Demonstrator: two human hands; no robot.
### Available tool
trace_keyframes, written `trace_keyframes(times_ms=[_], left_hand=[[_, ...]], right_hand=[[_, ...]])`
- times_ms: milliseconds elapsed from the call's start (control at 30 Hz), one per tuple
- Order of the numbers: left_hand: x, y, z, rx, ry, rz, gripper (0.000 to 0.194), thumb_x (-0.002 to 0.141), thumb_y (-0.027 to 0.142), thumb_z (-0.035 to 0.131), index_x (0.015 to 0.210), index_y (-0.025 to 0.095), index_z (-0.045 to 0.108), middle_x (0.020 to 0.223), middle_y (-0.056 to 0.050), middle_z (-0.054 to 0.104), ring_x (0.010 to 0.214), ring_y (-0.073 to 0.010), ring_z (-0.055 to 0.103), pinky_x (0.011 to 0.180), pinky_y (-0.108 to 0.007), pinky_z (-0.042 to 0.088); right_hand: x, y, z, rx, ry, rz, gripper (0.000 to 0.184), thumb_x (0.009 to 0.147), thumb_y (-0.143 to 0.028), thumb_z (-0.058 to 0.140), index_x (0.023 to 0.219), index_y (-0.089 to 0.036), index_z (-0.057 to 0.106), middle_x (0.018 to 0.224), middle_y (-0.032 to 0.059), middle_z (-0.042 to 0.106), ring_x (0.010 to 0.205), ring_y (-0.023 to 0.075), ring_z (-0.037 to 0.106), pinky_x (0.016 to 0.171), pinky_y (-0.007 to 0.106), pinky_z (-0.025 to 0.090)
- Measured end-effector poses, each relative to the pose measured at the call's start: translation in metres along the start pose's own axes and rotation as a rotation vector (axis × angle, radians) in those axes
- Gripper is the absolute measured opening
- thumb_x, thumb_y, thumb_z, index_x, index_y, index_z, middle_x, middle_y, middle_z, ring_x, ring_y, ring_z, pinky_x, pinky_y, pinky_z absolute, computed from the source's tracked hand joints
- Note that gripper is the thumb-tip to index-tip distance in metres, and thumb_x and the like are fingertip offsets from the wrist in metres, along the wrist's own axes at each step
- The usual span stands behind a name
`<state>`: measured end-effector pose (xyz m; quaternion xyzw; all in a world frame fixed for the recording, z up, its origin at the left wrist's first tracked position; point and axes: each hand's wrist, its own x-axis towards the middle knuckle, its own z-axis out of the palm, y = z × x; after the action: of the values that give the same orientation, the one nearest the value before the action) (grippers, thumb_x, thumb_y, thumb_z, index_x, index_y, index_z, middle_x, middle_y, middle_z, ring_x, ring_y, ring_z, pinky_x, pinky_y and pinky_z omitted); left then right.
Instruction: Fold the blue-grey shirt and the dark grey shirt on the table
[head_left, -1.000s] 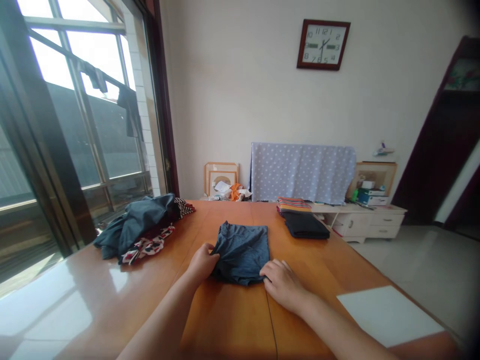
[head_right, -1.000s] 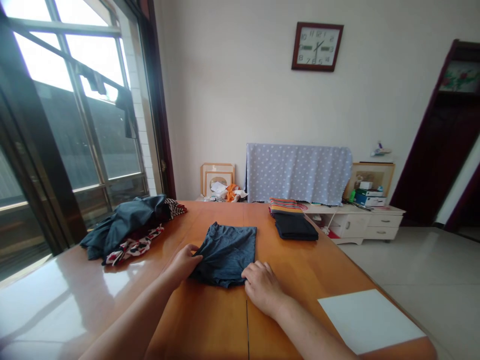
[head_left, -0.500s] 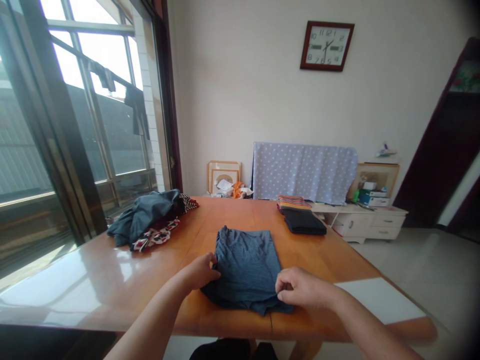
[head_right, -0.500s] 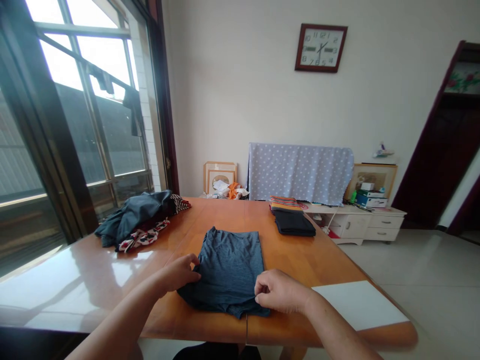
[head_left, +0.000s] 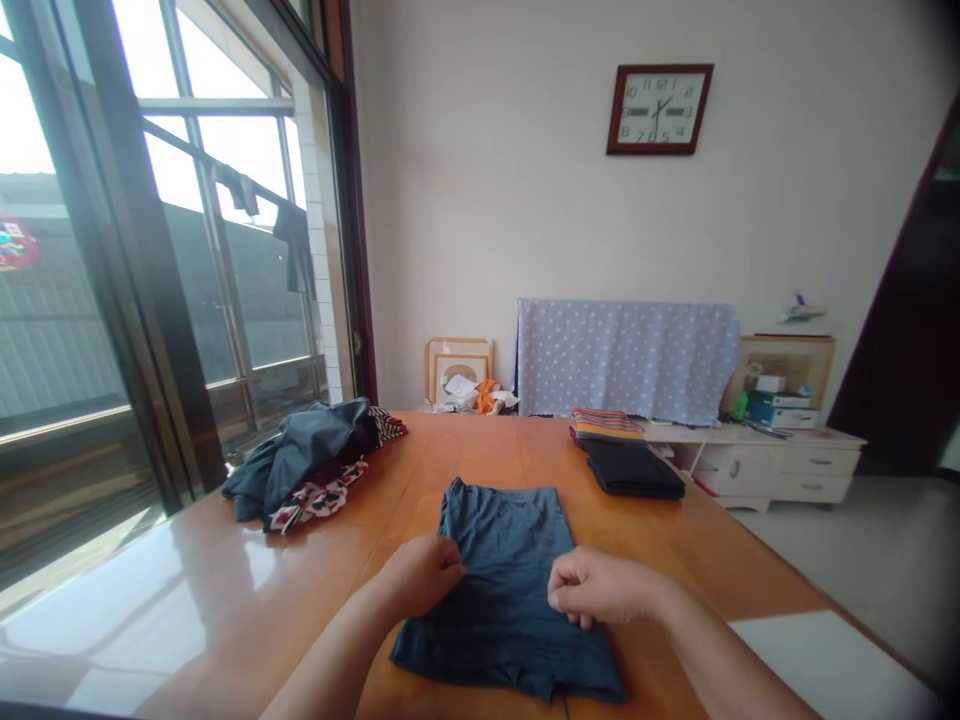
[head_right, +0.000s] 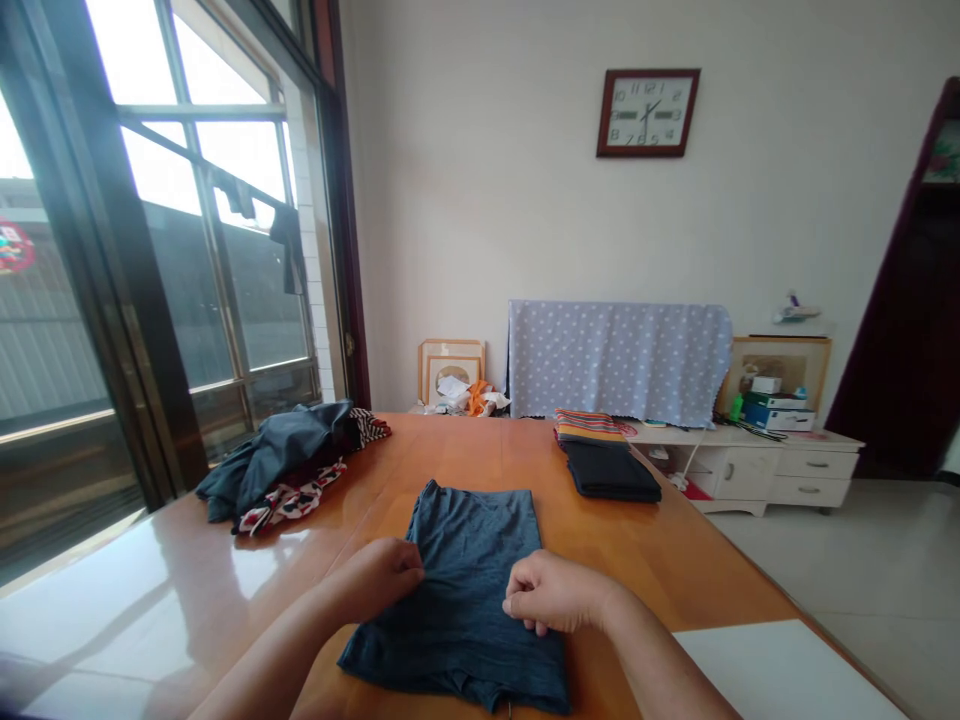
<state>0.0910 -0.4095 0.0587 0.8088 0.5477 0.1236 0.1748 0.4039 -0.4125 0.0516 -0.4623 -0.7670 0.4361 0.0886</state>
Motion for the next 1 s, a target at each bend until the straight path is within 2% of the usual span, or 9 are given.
trace_keyframes(times_ms=[100,267,367,500,600,700,767,867,1000], left_hand=[[0.02,-0.017,-0.004,-0.103,0.04,-0.057,0.017,0.08,0.031,0.056,0.084,0.021,0.07,0.076,0.0,0.068,0.072,-0.0166,0.061,0.059,-0.023,0.039],[0.073,-0.035,-0.008,-0.164,0.335,-0.273,0.017,0.082,0.026,0.054,0.084,0.018,0.069,0.078,-0.002,0.07,0.076,-0.0171,0.063,0.061,-0.023,0.04],[0.099,-0.038,-0.006,-0.152,0.391,-0.329,0.021,0.085,0.029,0.054,0.093,0.016,0.068,0.089,-0.006,0.072,0.085,-0.0193,0.065,0.067,-0.024,0.042],[0.118,-0.037,0.004,-0.08,0.471,-0.313,0.034,0.089,0.036,0.052,0.118,0.022,0.064,0.121,-0.009,0.067,0.11,-0.0251,0.06,0.087,-0.033,0.044],[0.123,-0.039,0.015,0.005,0.448,-0.237,0.032,0.09,0.035,0.05,0.117,0.032,0.066,0.133,-0.005,0.06,0.124,-0.0281,0.051,0.098,-0.041,0.04],[0.126,-0.044,0.022,0.052,0.375,-0.2,0.033,0.091,0.034,0.048,0.118,0.035,0.068,0.142,-0.004,0.055,0.135,-0.0295,0.042,0.109,-0.049,0.031],[0.127,-0.047,0.024,0.08,0.337,-0.194,0.038,0.091,0.032,0.047,0.125,0.035,0.065,0.147,-0.004,0.051,0.14,-0.0308,0.036,0.114,-0.056,0.021],[0.128,-0.05,0.023,0.104,0.301,-0.204,0.043,0.09,0.03,0.046,0.13,0.033,0.061,0.151,-0.005,0.047,0.144,-0.032,0.03,0.115,-0.064,0.01],[0.127,-0.05,0.019,0.128,0.262,-0.231,0.047,0.088,0.03,0.046,0.133,0.027,0.058,0.153,-0.008,0.044,0.145,-0.0323,0.029,0.115,-0.067,0.006]], right_hand=[[0.015,-0.006,-0.013,0.056,0.044,-0.015,0.018,0.083,-0.032,0.06,0.092,-0.017,0.066,0.072,0.0009,0.067,0.057,0.0114,0.061,0.052,0.02,0.043],[0.05,-0.024,-0.028,0.132,0.182,-0.073,0.02,0.084,-0.034,0.06,0.093,-0.017,0.065,0.074,0.0009,0.066,0.058,0.0108,0.061,0.052,0.019,0.042],[0.076,-0.021,-0.029,0.224,0.295,-0.081,0.021,0.083,-0.036,0.058,0.092,-0.017,0.063,0.074,0.0007,0.066,0.058,0.01,0.059,0.052,0.019,0.043],[0.108,0.002,-0.033,0.328,0.516,-0.071,0.028,0.085,-0.043,0.054,0.094,-0.018,0.062,0.077,0.0008,0.065,0.057,0.0101,0.058,0.051,0.019,0.041],[0.125,0.026,-0.046,0.298,0.665,-0.035,0.033,0.087,-0.046,0.048,0.094,-0.018,0.063,0.075,0.001,0.065,0.057,0.0114,0.057,0.052,0.021,0.042],[0.135,0.051,-0.066,0.144,0.822,0.057,0.034,0.088,-0.044,0.044,0.093,-0.018,0.065,0.074,0.0024,0.066,0.064,0.0145,0.061,0.059,0.023,0.044],[0.138,0.066,-0.078,0.068,0.892,0.114,0.034,0.089,-0.042,0.042,0.093,-0.018,0.066,0.08,0.0047,0.069,0.073,0.0168,0.064,0.064,0.025,0.045],[0.142,0.083,-0.085,0.018,0.93,0.178,0.032,0.089,-0.042,0.043,0.094,-0.02,0.067,0.091,0.0069,0.071,0.085,0.0197,0.065,0.07,0.027,0.044],[0.148,0.088,-0.079,-0.054,0.894,0.223,0.034,0.087,-0.05,0.051,0.09,-0.021,0.068,0.089,0.0067,0.072,0.082,0.0209,0.065,0.068,0.027,0.042]])
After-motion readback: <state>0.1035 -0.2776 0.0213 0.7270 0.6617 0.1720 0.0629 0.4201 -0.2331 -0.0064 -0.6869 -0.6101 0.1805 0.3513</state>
